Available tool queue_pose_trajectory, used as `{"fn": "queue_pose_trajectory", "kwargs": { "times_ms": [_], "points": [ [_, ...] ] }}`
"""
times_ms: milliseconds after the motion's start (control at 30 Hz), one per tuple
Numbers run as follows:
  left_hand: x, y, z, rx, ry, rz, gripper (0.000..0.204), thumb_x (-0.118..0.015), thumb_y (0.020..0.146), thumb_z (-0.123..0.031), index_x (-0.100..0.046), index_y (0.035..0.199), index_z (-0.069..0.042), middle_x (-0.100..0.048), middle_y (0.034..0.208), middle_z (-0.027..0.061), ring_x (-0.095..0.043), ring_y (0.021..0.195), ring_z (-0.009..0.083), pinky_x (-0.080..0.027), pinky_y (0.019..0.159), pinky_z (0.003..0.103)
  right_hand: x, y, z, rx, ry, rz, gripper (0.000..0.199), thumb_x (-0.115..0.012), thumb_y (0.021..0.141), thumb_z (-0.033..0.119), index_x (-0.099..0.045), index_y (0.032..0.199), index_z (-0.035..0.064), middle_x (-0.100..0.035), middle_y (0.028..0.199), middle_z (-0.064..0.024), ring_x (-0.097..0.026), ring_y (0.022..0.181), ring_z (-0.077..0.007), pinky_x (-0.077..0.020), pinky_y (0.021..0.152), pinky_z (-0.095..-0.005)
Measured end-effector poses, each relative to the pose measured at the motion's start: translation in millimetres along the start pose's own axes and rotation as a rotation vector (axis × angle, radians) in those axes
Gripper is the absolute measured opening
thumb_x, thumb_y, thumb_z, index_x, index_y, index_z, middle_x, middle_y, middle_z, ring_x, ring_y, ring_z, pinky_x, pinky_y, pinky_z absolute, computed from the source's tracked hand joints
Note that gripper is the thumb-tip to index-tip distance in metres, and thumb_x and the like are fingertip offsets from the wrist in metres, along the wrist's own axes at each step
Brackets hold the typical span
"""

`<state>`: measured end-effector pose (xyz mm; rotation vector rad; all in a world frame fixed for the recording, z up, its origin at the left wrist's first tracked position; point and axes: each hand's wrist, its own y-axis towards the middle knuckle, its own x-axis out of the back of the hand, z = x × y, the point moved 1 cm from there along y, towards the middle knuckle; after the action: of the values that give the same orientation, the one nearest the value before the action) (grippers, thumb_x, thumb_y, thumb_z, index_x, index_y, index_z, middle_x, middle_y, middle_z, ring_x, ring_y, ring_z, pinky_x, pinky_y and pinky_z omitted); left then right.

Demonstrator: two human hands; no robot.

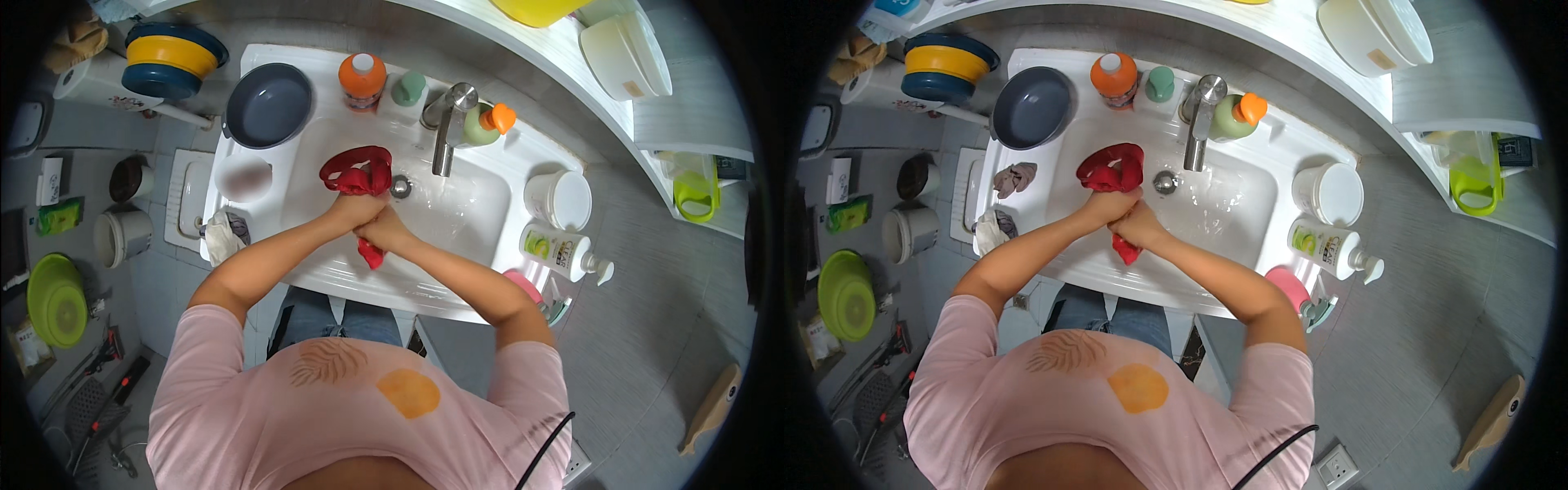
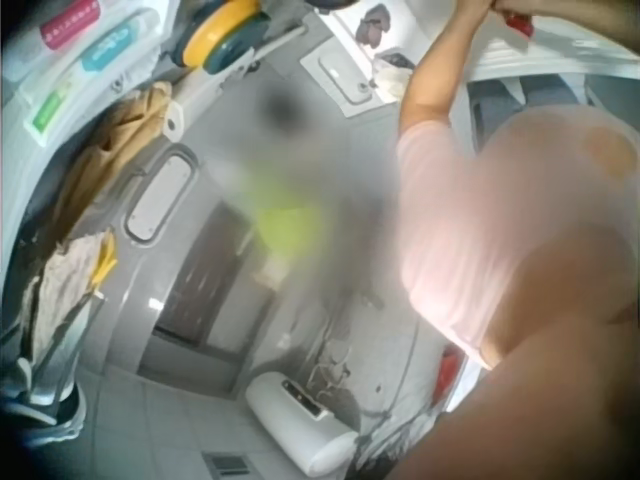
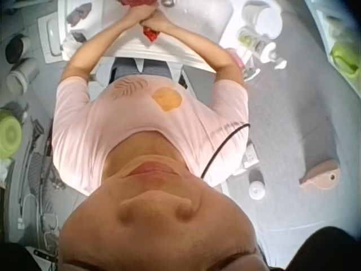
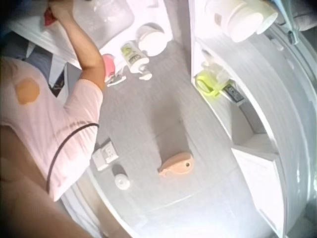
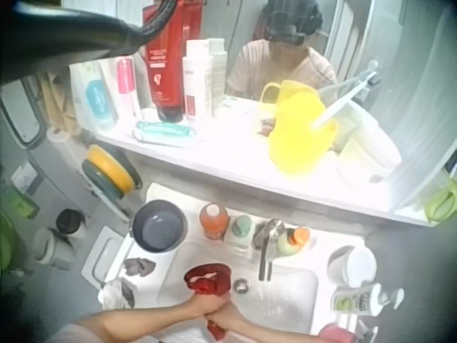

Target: The person washes several small pieces of clothing by hand in a white utility sink. They scrub and rinse a white cloth, a grey cloth, and a red cloth with a cartoon face, squeezing out water after each item. The person also removes and cleans the sink drain stopper during the process.

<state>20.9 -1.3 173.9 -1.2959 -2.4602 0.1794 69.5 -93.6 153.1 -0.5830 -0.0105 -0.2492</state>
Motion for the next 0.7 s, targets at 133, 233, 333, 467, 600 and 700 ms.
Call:
{"fn": "queue_pose_trajectory", "kwargs": {
  "times_ms": [133,233,333,467,600,700],
  "points": [
    [-18.8,16.6,77.0,0.393,0.235,-0.019,0.03,-0.045,0.081,-0.028,-0.059,0.081,-0.002,-0.061,0.094,0.0162,-0.055,0.086,0.0313,-0.041,0.077,0.037,-22.4,42.6,-51.0,0.051,-0.382,-0.188,0.042,-0.063,0.069,0.025,-0.049,0.098,-0.003,-0.061,0.083,-0.0192,-0.06,0.077,-0.0336,-0.0482,0.066,-0.038],
    [-15.8,28.4,86.8,0.446,0.261,0.011,0.039,-0.041,0.079,-0.036,-0.059,0.075,-0.001,-0.061,0.084,0.0153,-0.056,0.082,0.0273,-0.04,0.075,0.035,-14.6,37.7,-28.1,-0.05,-0.458,-0.153,0.057,-0.063,0.069,0.033,-0.043,0.106,-0.0061,-0.059,0.088,-0.024,-0.058,0.083,-0.0391,-0.0484,0.07,-0.0412],
    [-15.5,32.6,90.4,0.649,0.041,0.048,0.025,-0.054,0.077,-0.027,-0.058,0.074,-0.003,-0.058,0.072,0.0102,-0.056,0.072,0.0209,-0.045,0.061,0.032,-5.9,23.5,9.5,-0.108,-0.373,0.111,0.043,-0.063,0.071,0.029,-0.049,0.094,-0.0038,-0.059,0.08,-0.0189,-0.061,0.068,-0.0335,-0.0505,0.063,-0.0377],
    [16.2,28.3,76.5,0.914,-1.039,0.054,0.023,-0.063,0.076,-0.02,-0.053,0.089,-0.005,-0.055,0.079,0.0097,-0.056,0.074,0.0306,-0.051,0.066,0.04,0.1,1.8,11.4,-0.501,0.587,0.277,0.029,-0.064,0.075,0.026,-0.054,0.085,0.0013,-0.055,0.067,-0.0096,-0.056,0.056,-0.0201,-0.0485,0.052,-0.0322],
    [39.6,28.2,81.7,0.963,-1.414,0.079,0.015,-0.058,0.077,-0.015,-0.049,0.084,-0.004,-0.054,0.09,0.0115,-0.055,0.087,0.0415,-0.046,0.082,0.053,-16.1,-26.8,35.5,-0.592,1.144,0.594,0.031,-0.06,0.079,0.029,-0.053,0.085,-0.0002,-0.054,0.07,-0.0117,-0.053,0.059,-0.0203,-0.0434,0.05,-0.0282],
    [29.2,27.1,77.3,0.52,-1.45,0.293,0.01,-0.054,0.077,-0.009,-0.049,0.084,-0.004,-0.051,0.096,0.013,-0.05,0.1,0.0434,-0.042,0.088,0.055,-30.9,-45.3,58.5,-0.515,1.445,0.752,0.037,-0.055,0.082,0.034,-0.05,0.092,-0.0015,-0.051,0.075,-0.0116,-0.047,0.06,-0.0175,-0.0375,0.05,-0.0241]
  ]
}}
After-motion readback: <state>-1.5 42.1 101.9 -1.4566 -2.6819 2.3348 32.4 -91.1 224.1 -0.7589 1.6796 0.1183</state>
